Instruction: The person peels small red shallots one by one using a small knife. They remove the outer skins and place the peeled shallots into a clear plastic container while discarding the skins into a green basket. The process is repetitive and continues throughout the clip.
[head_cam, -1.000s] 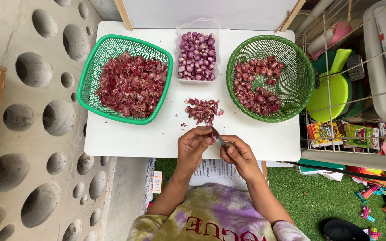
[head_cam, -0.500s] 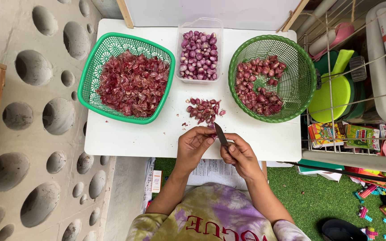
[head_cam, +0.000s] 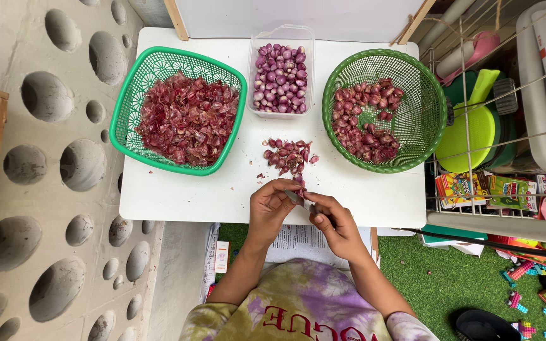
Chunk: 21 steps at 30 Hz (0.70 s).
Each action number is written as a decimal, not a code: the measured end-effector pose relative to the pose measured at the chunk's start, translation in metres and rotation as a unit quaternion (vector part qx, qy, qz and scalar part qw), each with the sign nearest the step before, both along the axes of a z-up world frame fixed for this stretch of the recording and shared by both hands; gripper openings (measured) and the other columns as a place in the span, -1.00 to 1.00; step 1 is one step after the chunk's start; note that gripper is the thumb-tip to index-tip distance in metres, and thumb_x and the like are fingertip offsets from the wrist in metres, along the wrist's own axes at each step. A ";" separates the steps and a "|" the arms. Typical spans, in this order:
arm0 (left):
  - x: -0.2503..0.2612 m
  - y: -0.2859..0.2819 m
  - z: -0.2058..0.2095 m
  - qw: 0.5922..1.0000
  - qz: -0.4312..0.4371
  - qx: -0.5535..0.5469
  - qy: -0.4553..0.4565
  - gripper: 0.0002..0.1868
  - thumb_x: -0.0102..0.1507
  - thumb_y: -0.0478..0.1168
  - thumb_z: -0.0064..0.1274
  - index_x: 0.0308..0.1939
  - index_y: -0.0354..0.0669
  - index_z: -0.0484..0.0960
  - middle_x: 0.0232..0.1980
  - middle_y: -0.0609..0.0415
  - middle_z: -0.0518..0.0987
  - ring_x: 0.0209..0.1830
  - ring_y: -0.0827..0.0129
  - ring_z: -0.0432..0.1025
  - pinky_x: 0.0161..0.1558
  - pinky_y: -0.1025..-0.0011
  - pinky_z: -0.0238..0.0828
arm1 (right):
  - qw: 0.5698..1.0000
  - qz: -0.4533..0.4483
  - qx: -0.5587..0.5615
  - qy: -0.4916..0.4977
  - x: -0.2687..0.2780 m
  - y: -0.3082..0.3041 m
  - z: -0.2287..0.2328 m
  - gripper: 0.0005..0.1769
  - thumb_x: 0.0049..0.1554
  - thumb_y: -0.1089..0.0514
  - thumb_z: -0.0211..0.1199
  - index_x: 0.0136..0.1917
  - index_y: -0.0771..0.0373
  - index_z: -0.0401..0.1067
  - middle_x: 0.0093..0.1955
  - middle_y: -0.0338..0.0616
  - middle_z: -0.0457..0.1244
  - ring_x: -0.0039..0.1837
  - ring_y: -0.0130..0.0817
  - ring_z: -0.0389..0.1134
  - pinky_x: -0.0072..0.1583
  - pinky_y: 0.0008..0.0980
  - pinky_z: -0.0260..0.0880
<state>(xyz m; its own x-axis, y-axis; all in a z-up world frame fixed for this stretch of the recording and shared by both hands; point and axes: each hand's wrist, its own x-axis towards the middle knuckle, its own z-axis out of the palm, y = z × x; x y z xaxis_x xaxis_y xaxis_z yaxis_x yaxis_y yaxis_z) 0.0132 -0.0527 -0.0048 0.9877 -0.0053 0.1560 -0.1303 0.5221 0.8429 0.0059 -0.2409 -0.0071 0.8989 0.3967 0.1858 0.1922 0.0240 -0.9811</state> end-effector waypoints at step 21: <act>-0.001 -0.006 -0.026 0.997 0.006 -0.075 0.016 -0.89 0.34 -0.49 0.13 -0.06 -0.36 0.62 0.06 -0.06 0.64 0.01 0.40 0.57 0.10 0.42 0.58 | 0.999 -0.007 0.040 0.036 -0.002 0.000 -0.009 -0.54 0.35 0.06 0.11 0.44 0.33 0.32 -0.32 -0.35 0.04 -0.26 -0.52 0.04 -0.19 -0.51 0.08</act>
<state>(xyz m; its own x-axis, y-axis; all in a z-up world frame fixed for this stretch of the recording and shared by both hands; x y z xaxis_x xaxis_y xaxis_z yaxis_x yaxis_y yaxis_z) 0.0120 -0.0592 -0.0304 0.9921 0.0281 0.1219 -0.1115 0.6404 0.7599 0.0043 -0.2407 -0.0164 0.9162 0.3710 0.1513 0.1222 0.1009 -0.9874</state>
